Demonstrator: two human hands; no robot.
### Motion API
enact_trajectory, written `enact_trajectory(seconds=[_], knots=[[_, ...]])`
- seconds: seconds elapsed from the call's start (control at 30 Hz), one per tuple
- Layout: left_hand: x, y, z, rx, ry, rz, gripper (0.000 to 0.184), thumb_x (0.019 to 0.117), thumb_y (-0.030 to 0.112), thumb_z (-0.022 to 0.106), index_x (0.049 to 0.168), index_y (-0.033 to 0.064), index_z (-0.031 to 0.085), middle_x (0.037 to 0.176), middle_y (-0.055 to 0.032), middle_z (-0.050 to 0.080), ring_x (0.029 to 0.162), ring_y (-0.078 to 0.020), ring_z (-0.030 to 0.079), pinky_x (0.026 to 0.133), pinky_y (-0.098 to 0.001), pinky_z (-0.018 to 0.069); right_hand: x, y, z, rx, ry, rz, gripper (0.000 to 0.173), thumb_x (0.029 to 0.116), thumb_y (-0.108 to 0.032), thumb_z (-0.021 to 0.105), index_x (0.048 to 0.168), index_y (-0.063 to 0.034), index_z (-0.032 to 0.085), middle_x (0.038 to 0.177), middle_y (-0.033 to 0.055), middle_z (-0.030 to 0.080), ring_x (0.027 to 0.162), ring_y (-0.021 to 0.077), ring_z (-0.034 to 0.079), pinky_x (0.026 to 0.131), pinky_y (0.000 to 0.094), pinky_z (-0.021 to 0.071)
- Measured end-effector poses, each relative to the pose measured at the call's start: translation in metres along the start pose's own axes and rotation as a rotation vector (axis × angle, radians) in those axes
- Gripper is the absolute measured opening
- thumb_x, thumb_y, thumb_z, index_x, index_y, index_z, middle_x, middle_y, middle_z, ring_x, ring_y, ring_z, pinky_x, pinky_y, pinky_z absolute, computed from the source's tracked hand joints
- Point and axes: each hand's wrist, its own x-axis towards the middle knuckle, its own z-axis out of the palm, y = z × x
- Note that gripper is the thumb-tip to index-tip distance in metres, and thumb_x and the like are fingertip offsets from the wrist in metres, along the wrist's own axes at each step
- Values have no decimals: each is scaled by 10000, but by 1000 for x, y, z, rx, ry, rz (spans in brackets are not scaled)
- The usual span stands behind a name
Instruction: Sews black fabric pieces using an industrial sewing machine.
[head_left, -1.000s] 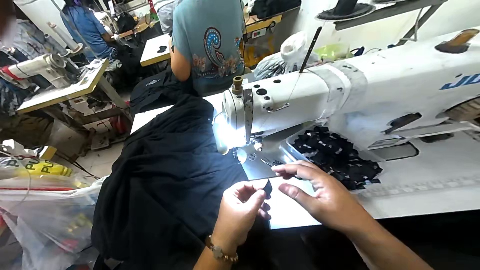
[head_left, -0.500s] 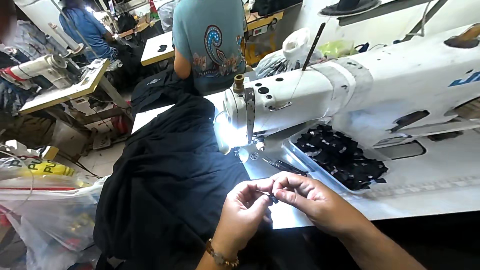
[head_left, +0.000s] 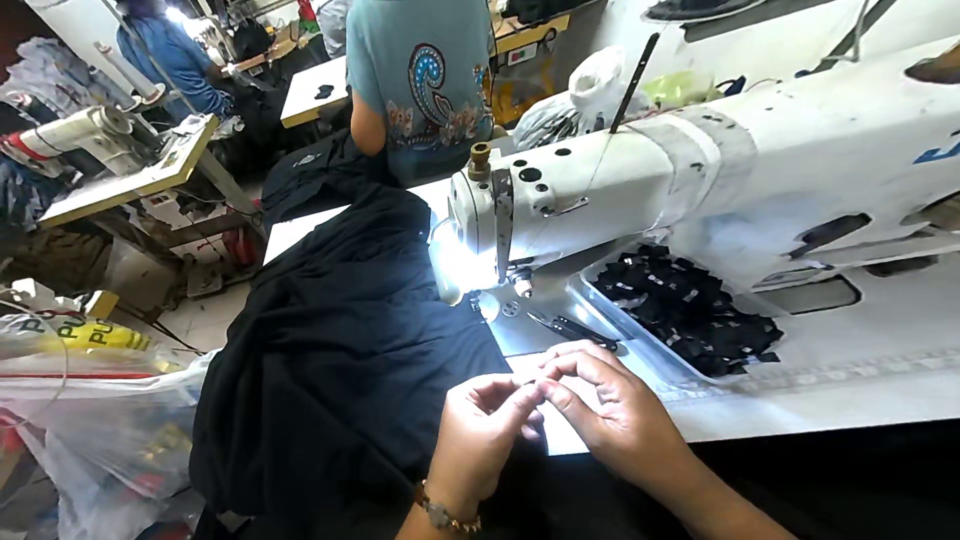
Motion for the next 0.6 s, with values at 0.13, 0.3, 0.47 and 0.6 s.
enact_trajectory(seconds=[0.13,0.3,0.47,0.6], knots=[[1,-4,-4,39,15,23,100,970,-3,634,1004,-66,705,832,-127,704,693,-145,675,677,-288,600,2,-2,-9,26,-32,86,159,953,-290,595,1017,-227,727,1069,-96,673,1050,44,634,886,230,556],[0,-6,-4,55,28,35,116,980,-1,616,1017,-67,703,837,-132,703,701,-153,682,680,-293,604,1,-1,-15,-23,-31,94,160,918,-300,622,1005,-230,738,1095,-92,655,1071,37,623,891,215,556],[1,-9,-4,95,39,50,118,976,15,629,1018,-53,716,815,-122,703,689,-150,679,671,-292,602,-4,0,-11,-99,-40,30,166,917,-326,627,981,-227,744,1107,-94,633,1095,38,585,909,227,519],[1,-10,-5,139,43,74,112,970,22,643,1008,-48,722,814,-121,707,681,-146,675,664,-289,598,-2,2,-8,-164,-31,-51,172,932,-320,610,917,-208,740,1094,-72,636,1089,65,582,929,277,502]])
